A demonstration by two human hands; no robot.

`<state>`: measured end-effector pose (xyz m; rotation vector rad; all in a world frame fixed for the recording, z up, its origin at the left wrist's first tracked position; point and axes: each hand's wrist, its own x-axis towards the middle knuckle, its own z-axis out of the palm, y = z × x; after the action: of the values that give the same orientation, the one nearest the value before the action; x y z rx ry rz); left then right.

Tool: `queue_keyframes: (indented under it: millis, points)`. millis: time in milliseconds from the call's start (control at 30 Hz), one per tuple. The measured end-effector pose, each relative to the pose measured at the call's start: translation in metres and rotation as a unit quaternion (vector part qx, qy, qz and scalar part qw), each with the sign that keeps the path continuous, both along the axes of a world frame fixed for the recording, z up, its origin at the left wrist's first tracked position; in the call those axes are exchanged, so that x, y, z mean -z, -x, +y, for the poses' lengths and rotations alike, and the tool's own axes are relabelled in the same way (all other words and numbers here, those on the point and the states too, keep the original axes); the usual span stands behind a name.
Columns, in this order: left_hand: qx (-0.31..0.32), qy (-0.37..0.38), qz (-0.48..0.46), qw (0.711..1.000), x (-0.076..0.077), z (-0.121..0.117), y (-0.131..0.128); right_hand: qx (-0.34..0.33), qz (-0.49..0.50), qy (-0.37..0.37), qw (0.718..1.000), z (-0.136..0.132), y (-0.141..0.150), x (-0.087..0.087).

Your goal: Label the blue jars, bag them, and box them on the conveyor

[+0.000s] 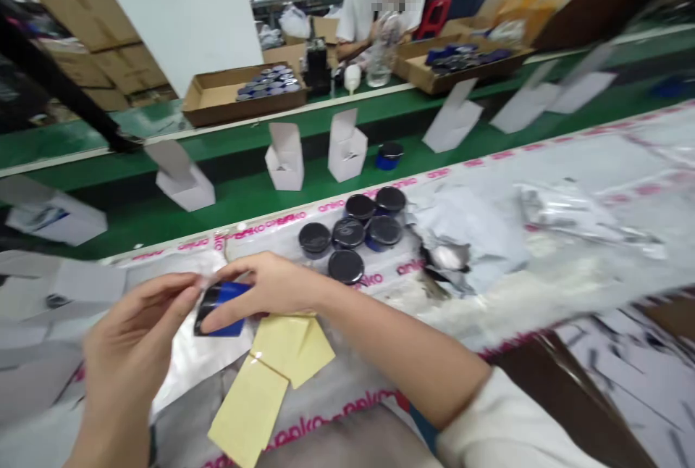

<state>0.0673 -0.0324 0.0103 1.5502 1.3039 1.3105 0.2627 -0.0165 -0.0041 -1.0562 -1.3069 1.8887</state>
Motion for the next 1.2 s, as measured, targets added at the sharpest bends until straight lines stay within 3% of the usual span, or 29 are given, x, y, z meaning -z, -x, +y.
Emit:
queue_keyframes:
  millis: [133,300,400,567,633,800,1033,1200]
  points:
    - [-0.03,-0.032,-0.014,0.999,0.012,-0.003,0.006,0.04,-0.011,-0.002,0.999,0.002,0.0,0.004]
    - [0.019,-0.114,-0.017,0.993,0.022,-0.008,0.005,0.159,-0.042,-0.07,0.984,-0.003,0.006,0.002]
    - [0.045,-0.126,-0.008,0.991,0.027,-0.01,0.003,0.231,-0.04,-0.071,0.97,-0.003,0.011,0.001]
    - [0.05,-0.087,0.082,0.992,0.033,-0.013,0.004,0.199,0.079,0.057,0.975,-0.003,0.017,0.004]
    - [0.053,-0.088,0.11,0.989,0.032,-0.013,0.004,0.211,0.083,0.074,0.971,-0.004,0.02,0.007]
    - [0.058,-0.147,0.107,0.982,0.028,-0.011,-0.003,0.237,0.032,0.028,0.971,-0.004,0.026,0.01]
    - [0.023,-0.155,0.075,0.985,0.026,-0.002,0.001,0.163,0.132,0.079,0.975,-0.005,0.017,0.003]
    - [0.024,-0.161,0.097,0.982,0.016,0.005,0.003,0.227,0.012,-0.033,0.973,-0.002,0.014,0.011]
